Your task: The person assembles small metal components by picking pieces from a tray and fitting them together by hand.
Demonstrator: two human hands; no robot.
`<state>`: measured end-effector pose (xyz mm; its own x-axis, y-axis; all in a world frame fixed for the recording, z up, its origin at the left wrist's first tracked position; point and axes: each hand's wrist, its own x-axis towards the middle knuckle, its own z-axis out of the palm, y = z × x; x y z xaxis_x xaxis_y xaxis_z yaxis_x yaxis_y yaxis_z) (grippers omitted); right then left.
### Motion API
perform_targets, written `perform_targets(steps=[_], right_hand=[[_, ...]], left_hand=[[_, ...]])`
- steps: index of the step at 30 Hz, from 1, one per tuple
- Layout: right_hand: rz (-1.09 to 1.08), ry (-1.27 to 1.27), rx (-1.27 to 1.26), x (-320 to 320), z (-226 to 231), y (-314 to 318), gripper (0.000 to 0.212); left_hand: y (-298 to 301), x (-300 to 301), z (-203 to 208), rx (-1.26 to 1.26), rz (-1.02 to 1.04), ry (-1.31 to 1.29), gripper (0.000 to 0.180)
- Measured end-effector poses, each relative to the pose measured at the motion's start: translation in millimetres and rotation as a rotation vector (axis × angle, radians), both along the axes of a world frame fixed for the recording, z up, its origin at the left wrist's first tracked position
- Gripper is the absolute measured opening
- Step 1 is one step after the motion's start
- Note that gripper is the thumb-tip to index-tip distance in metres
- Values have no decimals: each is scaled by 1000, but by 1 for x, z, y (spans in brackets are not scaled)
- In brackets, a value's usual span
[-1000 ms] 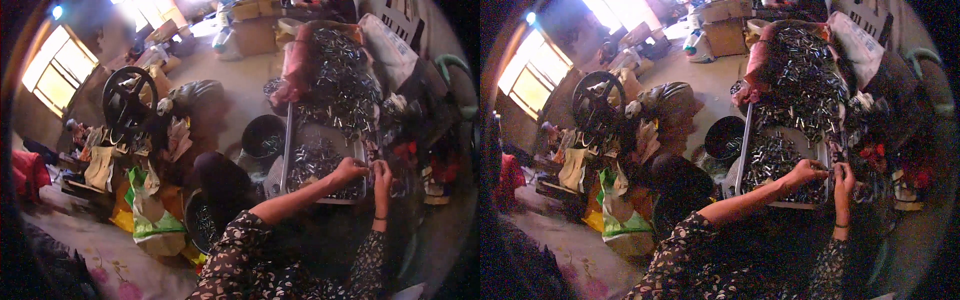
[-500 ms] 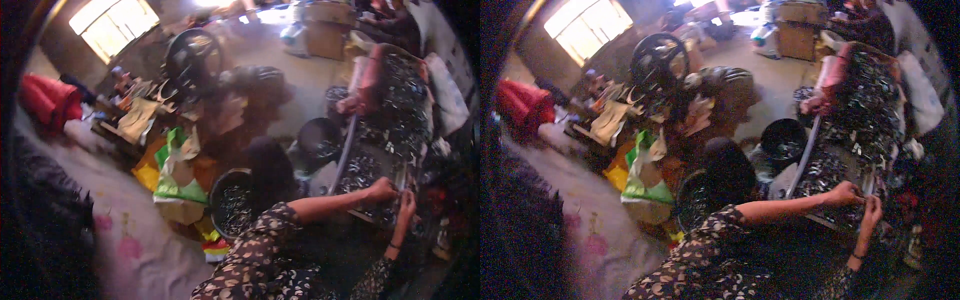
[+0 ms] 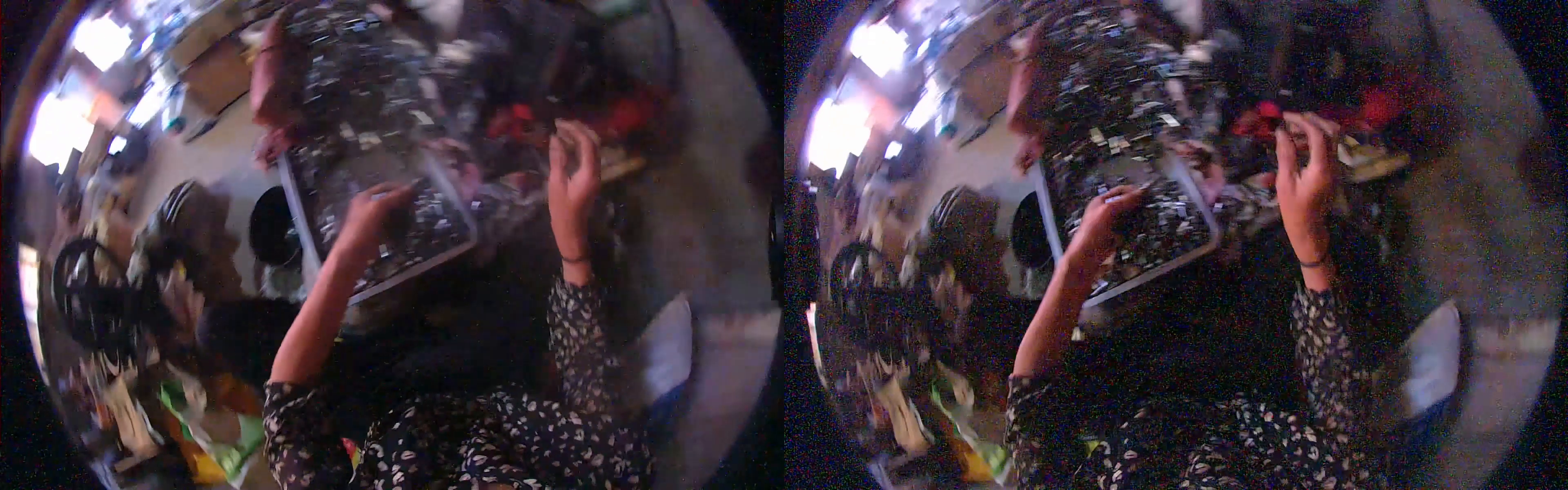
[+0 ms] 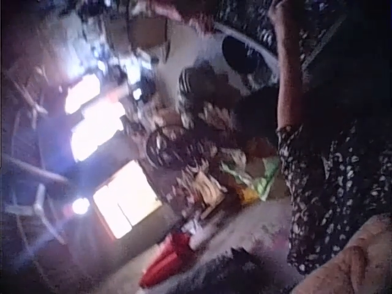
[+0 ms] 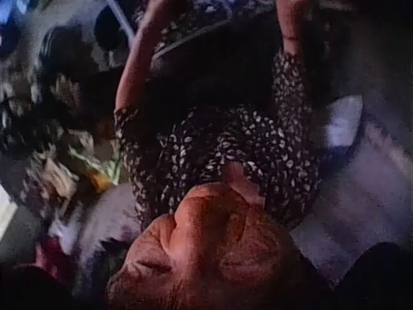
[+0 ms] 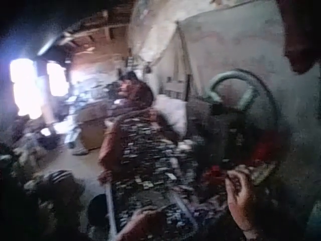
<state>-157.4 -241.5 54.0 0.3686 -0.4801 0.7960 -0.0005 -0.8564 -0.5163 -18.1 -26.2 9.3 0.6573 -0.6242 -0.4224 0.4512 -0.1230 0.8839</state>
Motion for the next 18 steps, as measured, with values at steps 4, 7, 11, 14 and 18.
perform_targets(steps=[4, 7, 11, 14, 18], right_hand=[[-250, -146, -241, -31, 24, -62, 27], [-394, -236, -343, -52, 44, -83, 36], [-470, -423, -386, -50, 69, -110, 51], [-313, -485, -276, -44, 67, -119, 58], [-330, -339, -250, -35, 68, -143, 66]], left_hand=[[-36, -2, -13, -18, -94, -5, 19], [-45, -12, -4, -20, -168, -74, 20], [-68, -9, -5, -175, -276, -455, 20], [-81, 0, 2, -7, -290, -262, 14], [-93, 46, -59, -76, -338, -720, 13]])
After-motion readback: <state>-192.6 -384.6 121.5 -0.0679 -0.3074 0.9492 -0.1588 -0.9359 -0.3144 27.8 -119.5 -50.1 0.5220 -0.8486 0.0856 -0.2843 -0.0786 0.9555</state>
